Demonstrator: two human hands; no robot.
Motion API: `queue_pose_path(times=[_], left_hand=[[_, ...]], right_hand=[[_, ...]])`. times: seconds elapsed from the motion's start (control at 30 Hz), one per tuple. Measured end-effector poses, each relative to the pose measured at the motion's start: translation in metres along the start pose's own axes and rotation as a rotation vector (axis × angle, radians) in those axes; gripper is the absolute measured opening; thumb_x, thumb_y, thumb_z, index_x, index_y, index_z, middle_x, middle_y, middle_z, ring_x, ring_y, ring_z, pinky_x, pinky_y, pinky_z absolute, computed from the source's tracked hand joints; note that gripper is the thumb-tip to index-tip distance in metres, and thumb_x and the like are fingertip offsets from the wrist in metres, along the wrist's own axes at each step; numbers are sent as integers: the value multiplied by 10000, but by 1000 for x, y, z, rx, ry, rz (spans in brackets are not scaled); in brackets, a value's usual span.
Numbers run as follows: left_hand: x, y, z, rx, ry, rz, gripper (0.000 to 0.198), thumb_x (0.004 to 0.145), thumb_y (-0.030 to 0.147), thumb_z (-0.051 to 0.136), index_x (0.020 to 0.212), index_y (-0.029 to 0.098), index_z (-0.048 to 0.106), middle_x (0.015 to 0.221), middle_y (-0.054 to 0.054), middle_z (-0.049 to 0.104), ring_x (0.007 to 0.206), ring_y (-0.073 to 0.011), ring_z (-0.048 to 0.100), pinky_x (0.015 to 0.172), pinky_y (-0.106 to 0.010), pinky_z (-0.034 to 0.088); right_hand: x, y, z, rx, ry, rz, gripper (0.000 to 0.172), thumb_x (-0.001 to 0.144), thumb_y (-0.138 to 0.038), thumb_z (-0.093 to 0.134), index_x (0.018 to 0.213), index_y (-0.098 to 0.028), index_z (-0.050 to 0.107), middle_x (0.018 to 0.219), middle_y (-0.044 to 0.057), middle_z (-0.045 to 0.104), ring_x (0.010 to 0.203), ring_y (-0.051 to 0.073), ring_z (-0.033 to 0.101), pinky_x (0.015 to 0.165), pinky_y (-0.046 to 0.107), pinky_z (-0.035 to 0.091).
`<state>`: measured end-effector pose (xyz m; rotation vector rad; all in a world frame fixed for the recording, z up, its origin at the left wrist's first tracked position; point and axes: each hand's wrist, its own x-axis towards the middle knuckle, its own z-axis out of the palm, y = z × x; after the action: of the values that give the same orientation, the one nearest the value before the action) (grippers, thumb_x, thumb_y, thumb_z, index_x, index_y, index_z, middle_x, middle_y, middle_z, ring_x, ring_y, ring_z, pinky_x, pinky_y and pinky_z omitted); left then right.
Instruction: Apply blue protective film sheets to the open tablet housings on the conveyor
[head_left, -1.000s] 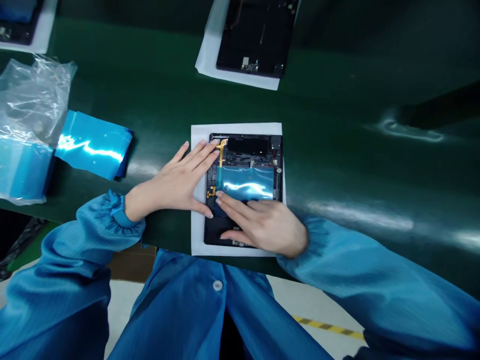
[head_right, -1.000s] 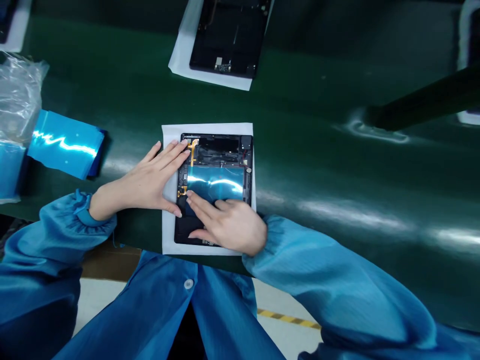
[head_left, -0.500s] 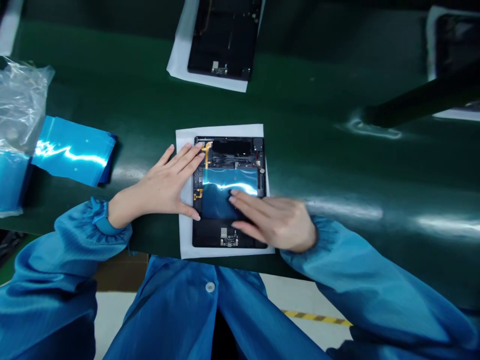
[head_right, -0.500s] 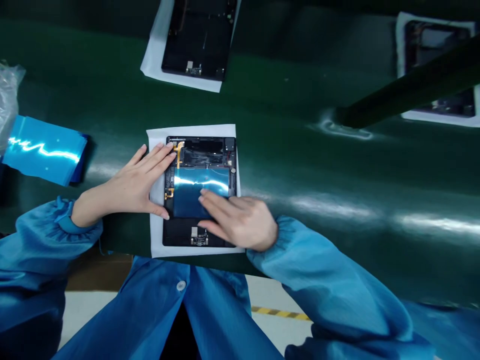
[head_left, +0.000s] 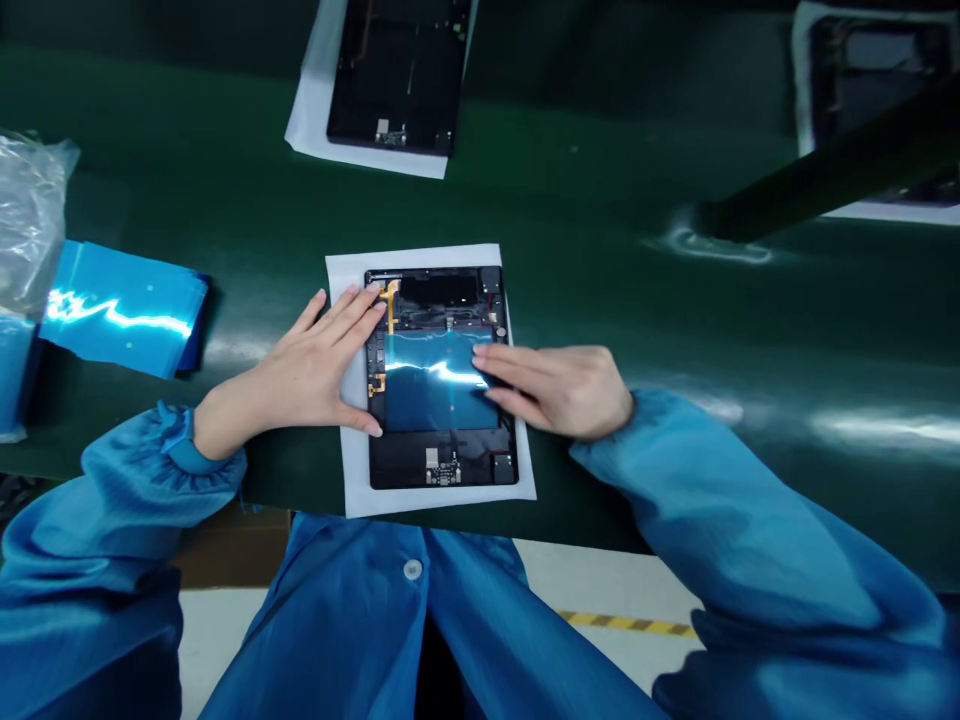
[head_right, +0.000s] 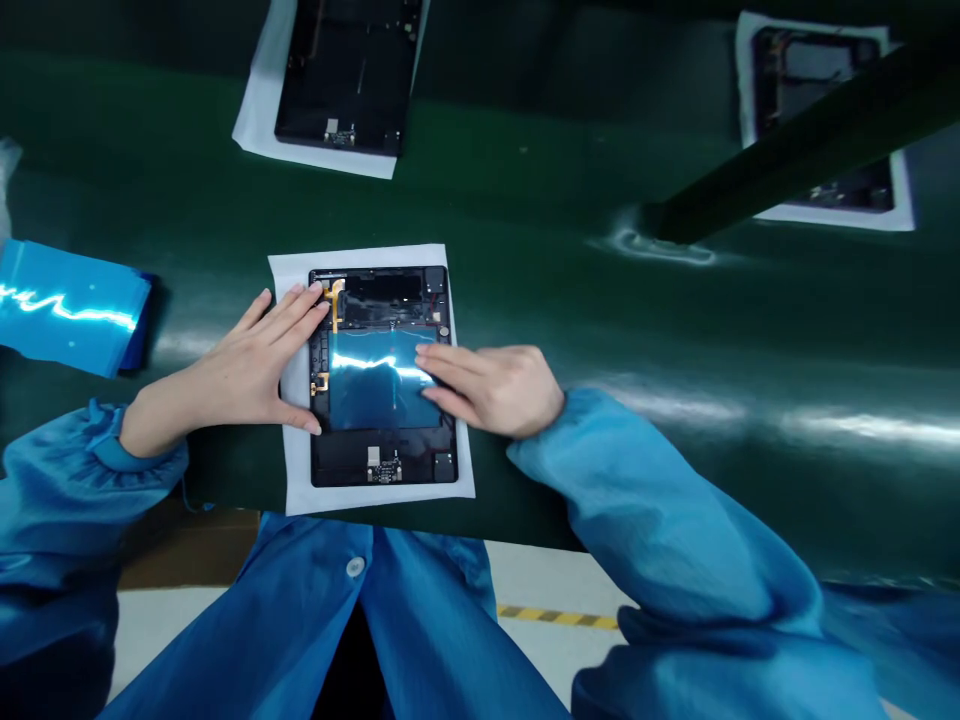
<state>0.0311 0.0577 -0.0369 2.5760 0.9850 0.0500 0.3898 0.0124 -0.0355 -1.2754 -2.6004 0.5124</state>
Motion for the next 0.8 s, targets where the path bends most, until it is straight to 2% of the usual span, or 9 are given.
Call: queue_pose_path(times=[0.1,0.2,0.27,0.33,0.4,0.5,0.57,0.63,0.8], left_hand=[[1,-1,1,3,-16,-10,1471,722,1059,506,1756,115,56,1813,-245,119,1685,-479,140,1365,-636,99],[0,0,-2,-1,-25,-26,1509,686,1060,556,1752,95,98,1807,-257,136,1681,-494,135,1362,-644,116],[2,4,-10,7,-44,-43,1489,695,1032,605,1743,78,149,1796,-273,170,1673,-501,169,1353,-655,140],[11,9,-22,26,-41,-69,1341,776,961,628,1719,84,255,1761,-273,295,1630,-493,301,1328,-664,204],[31,16,-34,54,42,-104,1014,921,817,610,1635,118,434,1657,-239,495,1509,-457,490,1265,-648,320],[74,24,-42,122,258,-176,495,1072,467,525,1416,131,639,1427,-207,671,1321,-407,624,1130,-593,449],[103,25,-40,177,287,-251,418,1057,315,540,1384,76,642,1358,-233,681,1287,-415,629,1088,-580,472],[124,23,-36,204,200,-281,420,1038,266,575,1386,37,627,1340,-253,673,1268,-424,631,1037,-548,501],[135,10,-30,185,29,-187,358,1102,256,457,1343,75,650,1225,-200,713,1113,-342,704,890,-421,517]], right_hand=[[7,-3,1,12,55,3,465,1028,-557,587,1229,-218,834,1323,103,777,833,259,817,713,411,659],[-18,-19,3,95,49,-132,406,998,-555,655,1092,-217,859,1209,108,824,646,204,766,574,366,621],[-38,-30,4,179,125,-184,350,1008,-520,648,1009,-239,857,1066,76,857,673,194,777,602,343,634],[-50,-38,3,237,279,-56,310,1032,-458,617,983,-251,843,978,64,858,777,209,804,695,352,662],[-50,-43,1,269,415,222,275,1036,-419,613,999,-247,824,969,73,849,791,213,799,713,360,665],[-40,-46,3,337,446,539,275,980,-448,694,1080,-214,799,982,82,833,653,188,751,628,343,645],[-34,-47,8,360,405,583,351,935,-476,744,1136,-192,785,988,81,821,603,174,732,622,339,641],[-32,-47,14,341,374,588,400,911,-488,768,1166,-180,777,1013,90,808,597,172,730,641,350,641],[-35,-45,23,338,388,599,388,914,-491,765,1159,-190,770,995,78,791,604,174,725,663,359,636]])
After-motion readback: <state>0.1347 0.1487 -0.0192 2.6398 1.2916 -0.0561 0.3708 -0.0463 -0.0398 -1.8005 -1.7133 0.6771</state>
